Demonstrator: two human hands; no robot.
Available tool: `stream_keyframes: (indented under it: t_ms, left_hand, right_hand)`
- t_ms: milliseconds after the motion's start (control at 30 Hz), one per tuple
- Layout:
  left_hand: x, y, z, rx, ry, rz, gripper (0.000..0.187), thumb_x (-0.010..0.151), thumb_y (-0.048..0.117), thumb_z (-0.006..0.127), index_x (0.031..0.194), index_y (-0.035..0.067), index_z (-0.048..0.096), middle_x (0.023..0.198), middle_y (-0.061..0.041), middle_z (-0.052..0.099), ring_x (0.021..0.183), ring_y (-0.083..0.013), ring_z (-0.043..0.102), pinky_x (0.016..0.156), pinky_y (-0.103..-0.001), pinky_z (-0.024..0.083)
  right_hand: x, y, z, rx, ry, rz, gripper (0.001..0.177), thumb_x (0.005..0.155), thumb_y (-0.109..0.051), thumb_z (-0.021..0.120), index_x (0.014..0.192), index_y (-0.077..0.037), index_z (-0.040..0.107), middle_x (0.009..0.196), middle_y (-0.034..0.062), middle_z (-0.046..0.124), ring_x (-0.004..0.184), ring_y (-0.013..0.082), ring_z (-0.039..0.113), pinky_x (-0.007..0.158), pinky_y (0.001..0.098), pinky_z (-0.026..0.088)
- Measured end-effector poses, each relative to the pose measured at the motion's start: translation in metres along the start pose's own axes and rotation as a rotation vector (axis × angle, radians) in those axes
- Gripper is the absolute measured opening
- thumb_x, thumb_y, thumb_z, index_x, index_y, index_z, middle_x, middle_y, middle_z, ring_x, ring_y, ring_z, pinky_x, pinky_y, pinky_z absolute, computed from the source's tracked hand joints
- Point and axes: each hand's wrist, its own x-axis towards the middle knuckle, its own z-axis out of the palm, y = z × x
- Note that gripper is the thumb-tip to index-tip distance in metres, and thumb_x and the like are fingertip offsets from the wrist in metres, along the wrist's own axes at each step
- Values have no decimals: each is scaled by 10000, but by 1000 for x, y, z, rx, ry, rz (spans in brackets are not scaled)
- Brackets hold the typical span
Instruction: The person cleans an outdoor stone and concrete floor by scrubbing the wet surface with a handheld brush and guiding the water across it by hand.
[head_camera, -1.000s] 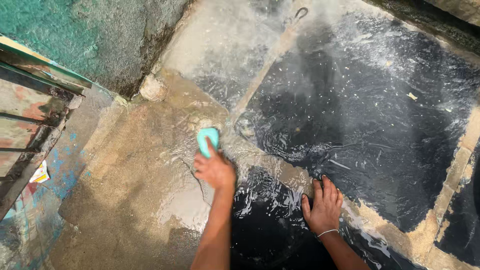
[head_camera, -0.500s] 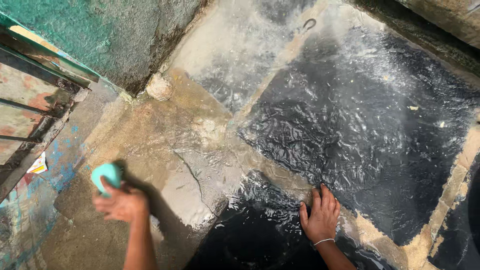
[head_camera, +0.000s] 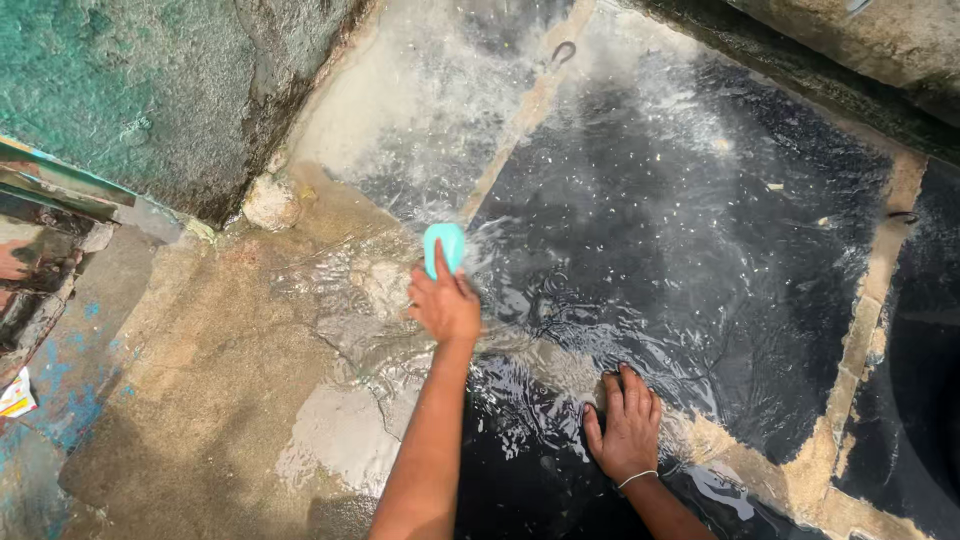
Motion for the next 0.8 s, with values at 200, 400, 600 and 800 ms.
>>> stream_keyframes:
  t_ms: [200, 400, 600, 800]
  left_hand:
    - [20, -107, -30, -45, 220, -91, 706, 993, 213, 664, 1607, 281, 322, 1491, -218, 376, 1306, -400, 421, 911, -578, 384]
    - [50, -408, -146, 405, 536, -968, 814, 975, 353, 735, 1623, 297, 244, 1496, -249, 345, 1266, -440, 445, 909, -653, 414]
    - [119, -329, -109, 337, 431, -888, 693, 1046, 434, 620, 1614, 308, 242, 1532, -259, 317, 1267, -475, 444, 949, -661, 416]
    - [132, -74, -22, 174, 100, -153, 650, 1035, 392, 593, 1606, 316, 292, 1486, -270, 387, 1233, -455, 459, 943, -591, 423]
  right_hand:
    - [-4, 1, 0, 17, -15, -7, 618, 889, -396, 571, 1387, -42, 482, 1506, 190, 397, 1427, 368, 328, 1170, 562, 219]
    - [-5, 4, 6, -11, -20, 10, 599, 895, -397, 564, 1368, -38, 485, 1511, 196, 392, 1432, 369, 323, 1178, 564, 213]
    - [-3, 6, 12, -37, -39, 8, 591, 896, -391, 557, 1351, -20, 483, 1521, 216, 377, 1438, 384, 309, 1177, 572, 202]
    - [-1, 0, 5, -11, -13, 29, 613, 872, -393, 566, 1359, -29, 484, 1527, 205, 378, 1433, 368, 321, 1178, 567, 210]
